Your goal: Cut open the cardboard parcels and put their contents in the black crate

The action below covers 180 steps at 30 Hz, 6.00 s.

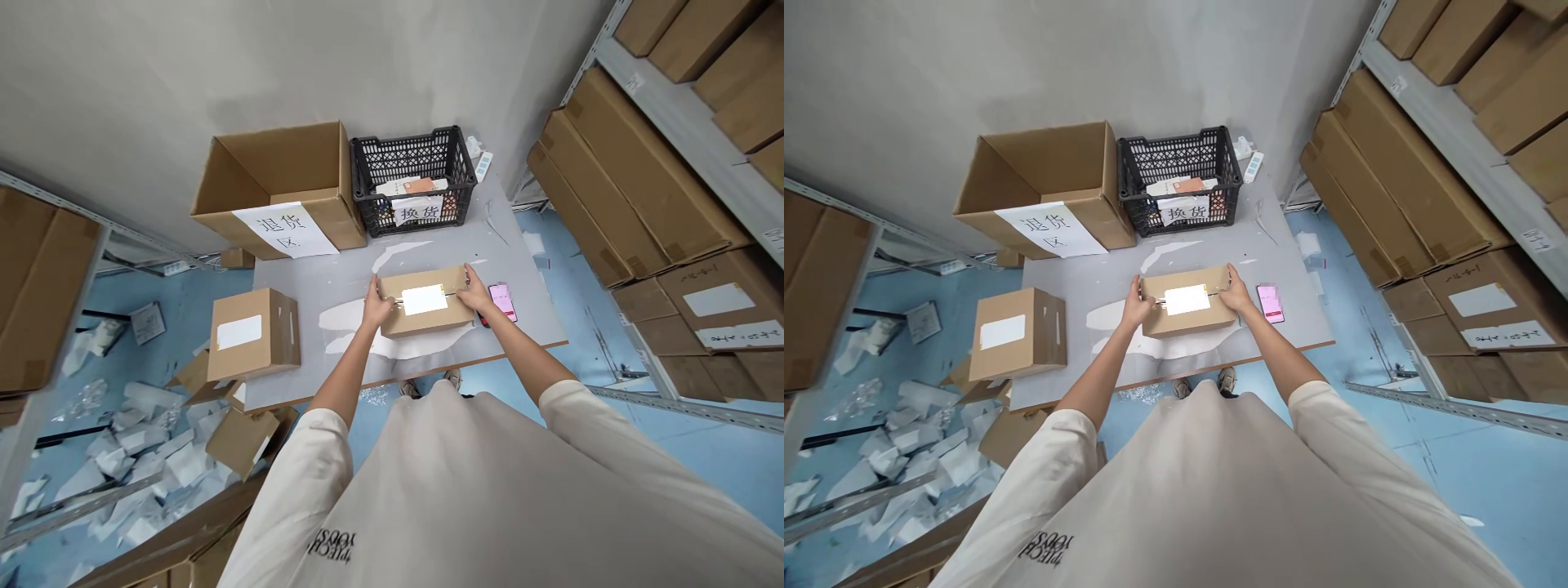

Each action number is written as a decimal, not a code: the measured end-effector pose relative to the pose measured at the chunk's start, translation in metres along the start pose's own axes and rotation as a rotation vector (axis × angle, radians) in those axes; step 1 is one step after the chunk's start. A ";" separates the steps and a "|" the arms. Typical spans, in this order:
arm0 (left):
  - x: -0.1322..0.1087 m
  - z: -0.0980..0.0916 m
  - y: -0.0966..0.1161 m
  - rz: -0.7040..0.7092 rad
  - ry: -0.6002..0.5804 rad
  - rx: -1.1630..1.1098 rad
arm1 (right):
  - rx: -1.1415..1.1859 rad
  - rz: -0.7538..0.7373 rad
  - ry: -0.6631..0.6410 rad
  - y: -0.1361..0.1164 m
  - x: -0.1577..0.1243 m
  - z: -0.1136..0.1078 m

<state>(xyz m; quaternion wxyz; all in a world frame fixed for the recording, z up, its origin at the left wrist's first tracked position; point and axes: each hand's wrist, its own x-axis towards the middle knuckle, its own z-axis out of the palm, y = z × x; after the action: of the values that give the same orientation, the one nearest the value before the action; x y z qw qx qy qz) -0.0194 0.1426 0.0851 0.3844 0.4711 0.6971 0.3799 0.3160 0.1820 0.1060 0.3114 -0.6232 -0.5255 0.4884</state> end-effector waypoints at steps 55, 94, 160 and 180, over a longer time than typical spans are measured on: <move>-0.002 -0.001 0.032 -0.111 0.169 -0.108 | 0.097 0.079 0.219 -0.016 0.014 -0.008; -0.073 -0.060 0.026 0.090 0.149 0.220 | -0.028 -0.254 0.098 -0.066 -0.042 0.081; -0.069 -0.126 0.001 0.198 0.293 0.267 | 0.009 0.026 -0.160 -0.009 -0.040 0.105; -0.089 -0.032 -0.059 -0.027 0.155 -0.053 | 0.012 -0.044 -0.020 0.021 -0.064 0.026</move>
<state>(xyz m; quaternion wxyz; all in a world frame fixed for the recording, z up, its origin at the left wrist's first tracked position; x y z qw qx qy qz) -0.0460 0.0370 0.0619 0.3467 0.4203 0.7208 0.4285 0.3008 0.1119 0.0965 0.3203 -0.6047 -0.5393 0.4908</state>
